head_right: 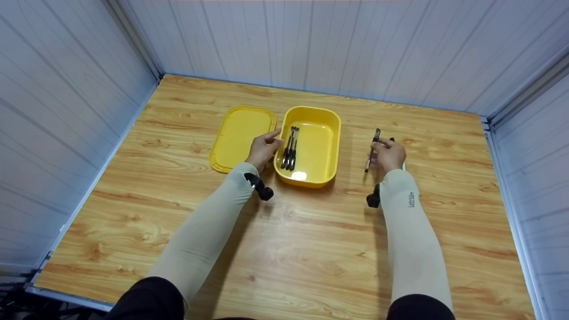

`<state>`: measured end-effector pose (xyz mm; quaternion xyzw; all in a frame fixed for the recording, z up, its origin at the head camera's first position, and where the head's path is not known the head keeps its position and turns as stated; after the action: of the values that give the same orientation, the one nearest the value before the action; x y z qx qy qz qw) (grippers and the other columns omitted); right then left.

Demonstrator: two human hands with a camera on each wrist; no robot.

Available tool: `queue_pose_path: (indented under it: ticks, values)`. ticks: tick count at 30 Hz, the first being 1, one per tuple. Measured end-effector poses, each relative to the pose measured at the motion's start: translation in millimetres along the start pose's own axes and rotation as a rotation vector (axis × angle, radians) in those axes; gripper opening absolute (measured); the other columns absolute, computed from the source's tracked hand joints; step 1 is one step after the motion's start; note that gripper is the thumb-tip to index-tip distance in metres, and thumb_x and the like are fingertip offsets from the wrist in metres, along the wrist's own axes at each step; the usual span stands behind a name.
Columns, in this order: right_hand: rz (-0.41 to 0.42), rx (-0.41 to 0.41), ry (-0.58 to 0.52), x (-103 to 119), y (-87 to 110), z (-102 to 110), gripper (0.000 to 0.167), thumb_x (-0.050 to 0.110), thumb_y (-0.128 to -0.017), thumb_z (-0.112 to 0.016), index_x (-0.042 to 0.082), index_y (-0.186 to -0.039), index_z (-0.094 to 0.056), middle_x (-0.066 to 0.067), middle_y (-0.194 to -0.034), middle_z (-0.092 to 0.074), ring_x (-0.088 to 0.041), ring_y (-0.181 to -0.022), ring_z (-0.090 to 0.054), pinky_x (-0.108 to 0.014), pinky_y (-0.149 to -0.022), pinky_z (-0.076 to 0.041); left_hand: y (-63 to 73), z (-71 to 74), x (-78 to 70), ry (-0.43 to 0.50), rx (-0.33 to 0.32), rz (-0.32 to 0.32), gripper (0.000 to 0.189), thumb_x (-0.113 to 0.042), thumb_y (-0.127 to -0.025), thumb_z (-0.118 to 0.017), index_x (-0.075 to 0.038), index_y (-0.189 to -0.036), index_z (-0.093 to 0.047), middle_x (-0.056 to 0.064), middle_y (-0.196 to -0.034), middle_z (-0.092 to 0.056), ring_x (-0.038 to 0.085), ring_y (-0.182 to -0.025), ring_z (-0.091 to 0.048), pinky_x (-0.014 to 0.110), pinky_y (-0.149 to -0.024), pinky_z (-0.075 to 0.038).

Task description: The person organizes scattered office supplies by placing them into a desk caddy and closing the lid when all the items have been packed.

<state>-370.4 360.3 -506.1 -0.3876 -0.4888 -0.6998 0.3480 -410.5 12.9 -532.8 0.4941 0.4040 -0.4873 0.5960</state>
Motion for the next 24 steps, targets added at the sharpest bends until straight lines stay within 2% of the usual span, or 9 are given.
queue_pose_path:
  ticks: [7, 11, 17, 24]
  values:
    - [0.028, 0.028, -0.009, 5, 3.7, -9, 0.056, 0.025, -0.099, -0.059, 0.011, -0.15, -0.042, 0.013, -0.085, -0.071, -0.008, -0.074, -0.07, -0.027, -0.068, -0.058, 0.4, 0.3, 0.6, 0.015, -0.001, 0.023, 0.041, -0.014, -0.093, -0.066, -0.02, -0.134, -0.063, 0.005, -0.103, -0.07, 0.013, -0.09, -0.062, 0.022, -0.076, -0.052]
    - [0.037, 0.044, -0.036, 7, 4.9, -14, 0.058, 0.024, -0.098, -0.061, 0.009, -0.15, -0.041, 0.011, -0.086, -0.072, -0.01, -0.074, -0.071, -0.027, -0.065, -0.058, -0.2, 0.8, 0.3, 0.005, -0.001, 0.006, 0.041, -0.014, -0.093, -0.066, -0.02, -0.133, -0.063, 0.006, -0.103, -0.071, 0.013, -0.09, -0.063, 0.021, -0.075, -0.052]
    - [0.079, 0.039, 0.001, 12, 6.3, -17, 0.057, 0.025, -0.099, -0.059, 0.007, -0.15, -0.04, 0.013, -0.085, -0.074, -0.006, -0.075, -0.071, -0.021, -0.066, -0.057, 0.7, 2.0, -0.4, -0.011, 0.002, -0.029, 0.041, -0.014, -0.093, -0.065, -0.019, -0.134, -0.063, 0.008, -0.105, -0.071, 0.012, -0.088, -0.061, 0.02, -0.069, -0.047]
    - [0.054, 0.065, -0.059, 20, 17.3, -23, 0.057, 0.021, -0.101, -0.055, 0.008, -0.152, -0.036, 0.01, -0.091, -0.075, -0.01, -0.081, -0.072, -0.023, -0.07, -0.058, 2.6, 1.4, -1.1, -0.006, 0.01, -0.025, 0.04, -0.015, -0.094, -0.065, -0.018, -0.134, -0.063, 0.008, -0.107, -0.071, 0.014, -0.092, -0.062, 0.02, -0.073, -0.049]
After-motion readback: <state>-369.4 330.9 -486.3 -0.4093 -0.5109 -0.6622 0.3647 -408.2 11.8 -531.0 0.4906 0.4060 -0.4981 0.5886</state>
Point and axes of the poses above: each hand's wrist, its own y-axis away from the middle knuckle, its own z-axis out of the back of the hand, x = y × z, the point moved 6 cm from there along -y, towards the middle knuckle
